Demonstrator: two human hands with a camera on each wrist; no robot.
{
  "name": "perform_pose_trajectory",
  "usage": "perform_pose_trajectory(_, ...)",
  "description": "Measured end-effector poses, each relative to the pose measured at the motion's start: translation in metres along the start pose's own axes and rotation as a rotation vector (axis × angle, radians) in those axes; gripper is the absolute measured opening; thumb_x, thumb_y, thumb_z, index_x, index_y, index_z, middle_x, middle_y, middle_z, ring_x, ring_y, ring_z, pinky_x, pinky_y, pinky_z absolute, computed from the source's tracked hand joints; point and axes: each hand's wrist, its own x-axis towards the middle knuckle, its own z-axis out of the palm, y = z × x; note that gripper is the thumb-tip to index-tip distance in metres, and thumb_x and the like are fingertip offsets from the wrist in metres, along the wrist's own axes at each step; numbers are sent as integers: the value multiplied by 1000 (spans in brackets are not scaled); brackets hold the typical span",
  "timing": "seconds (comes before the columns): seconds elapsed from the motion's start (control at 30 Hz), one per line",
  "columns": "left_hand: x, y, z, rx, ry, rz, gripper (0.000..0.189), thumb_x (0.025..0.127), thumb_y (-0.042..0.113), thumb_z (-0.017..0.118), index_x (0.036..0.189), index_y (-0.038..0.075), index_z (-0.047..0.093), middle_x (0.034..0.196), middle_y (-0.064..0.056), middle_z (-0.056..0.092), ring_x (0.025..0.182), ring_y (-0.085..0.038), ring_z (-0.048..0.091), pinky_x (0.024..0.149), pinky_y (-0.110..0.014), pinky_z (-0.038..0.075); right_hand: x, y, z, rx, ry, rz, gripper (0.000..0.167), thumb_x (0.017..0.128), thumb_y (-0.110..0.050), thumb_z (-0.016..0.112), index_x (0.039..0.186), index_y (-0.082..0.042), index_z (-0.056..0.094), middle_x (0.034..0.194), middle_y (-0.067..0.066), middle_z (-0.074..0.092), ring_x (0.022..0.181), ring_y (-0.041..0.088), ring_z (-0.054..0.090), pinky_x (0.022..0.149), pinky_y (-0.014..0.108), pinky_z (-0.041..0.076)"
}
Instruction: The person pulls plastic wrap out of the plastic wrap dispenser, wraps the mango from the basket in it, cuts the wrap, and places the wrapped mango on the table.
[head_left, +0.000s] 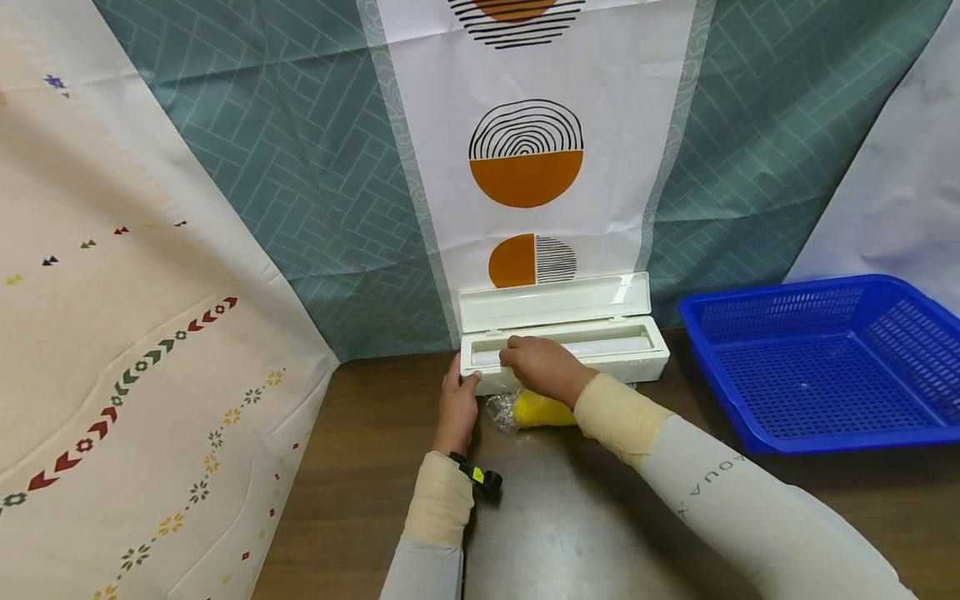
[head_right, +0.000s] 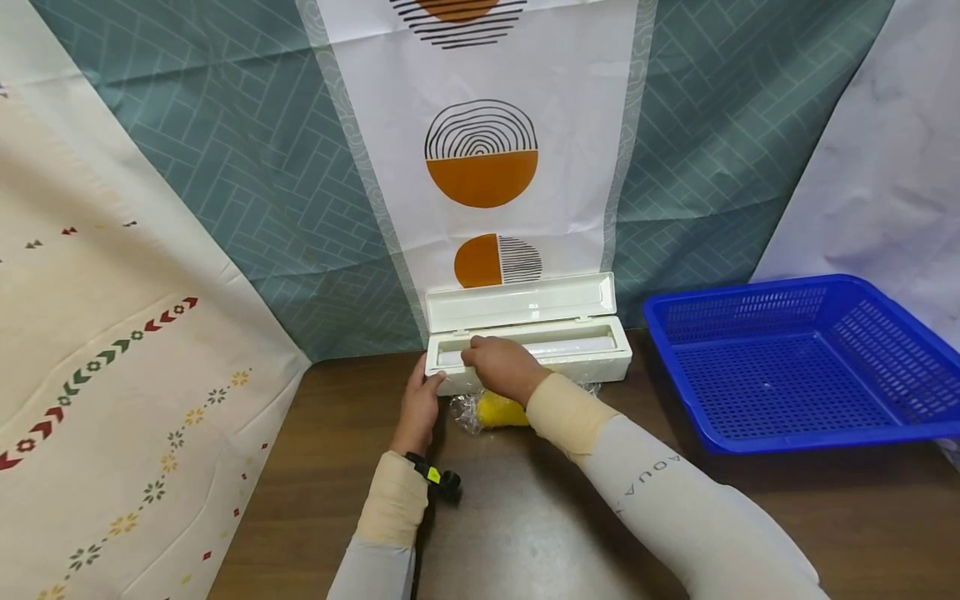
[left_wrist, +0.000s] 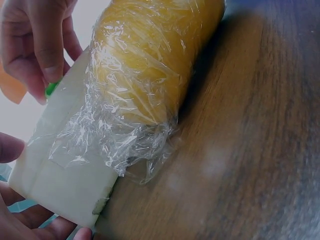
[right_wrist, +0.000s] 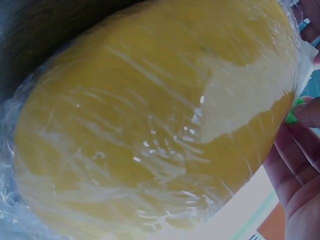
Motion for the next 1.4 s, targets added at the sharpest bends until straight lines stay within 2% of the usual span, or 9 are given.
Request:
perform_pose_trajectory(0.3, -1, 2, 1, -2, 11, -10, 61, 103, 32, 53, 160, 24, 31, 155, -15, 36, 141, -34, 39, 117, -53, 32, 1, 1, 1, -10, -28, 9, 14, 100, -7, 59, 105, -12, 71, 99, 4, 71, 85, 19, 71, 76, 32, 59)
perform_pose_trajectory(0.57, -2, 0, 1, -6, 13, 19, 61, 103, 31, 52, 160, 22, 30, 155, -16, 36, 141, -35, 39, 118, -54, 32, -3, 3, -2, -11, -50, 32, 16, 101, -8, 58, 110, -11, 71, 104, 4, 72, 91, 20, 71, 81, 33, 59)
perform_pose_trajectory(0.8, -4, 1, 1, -3, 11, 12, 60, 104, 32, 52, 160, 26, 30, 155, -15, 36, 140, -34, 40, 117, -53, 33, -7, 3, -4, -17, -33, 24, 12, 101, -9, 59, 107, -11, 70, 99, 4, 71, 84, 19, 70, 76, 32, 59)
perform_pose_trajectory(0.93, -4, 2, 2, 11, 16, 32, 58, 104, 30, 51, 159, 24, 32, 153, -16, 38, 137, -34, 42, 115, -54, 34, -8, 5, -3, -26, -24, 24, 11, 101, -10, 59, 106, -12, 69, 97, 4, 70, 81, 19, 69, 73, 32, 58)
perform_pose_trajectory(1.1, -4, 1, 2, 2, 12, 24, 58, 104, 31, 51, 158, 26, 33, 151, -16, 39, 134, -34, 44, 115, -53, 35, -9, 6, -2, -30, -22, 20, 9, 100, -12, 61, 106, -12, 68, 93, 4, 68, 75, 17, 66, 69, 30, 57)
perform_pose_trajectory(1.4, -3, 1, 1, -1, 9, 23, 58, 104, 32, 51, 159, 27, 32, 152, -16, 38, 138, -35, 42, 117, -55, 33, -10, 9, -2, -32, -34, 26, 9, 101, -13, 60, 108, -13, 67, 94, 3, 67, 75, 17, 65, 70, 31, 56)
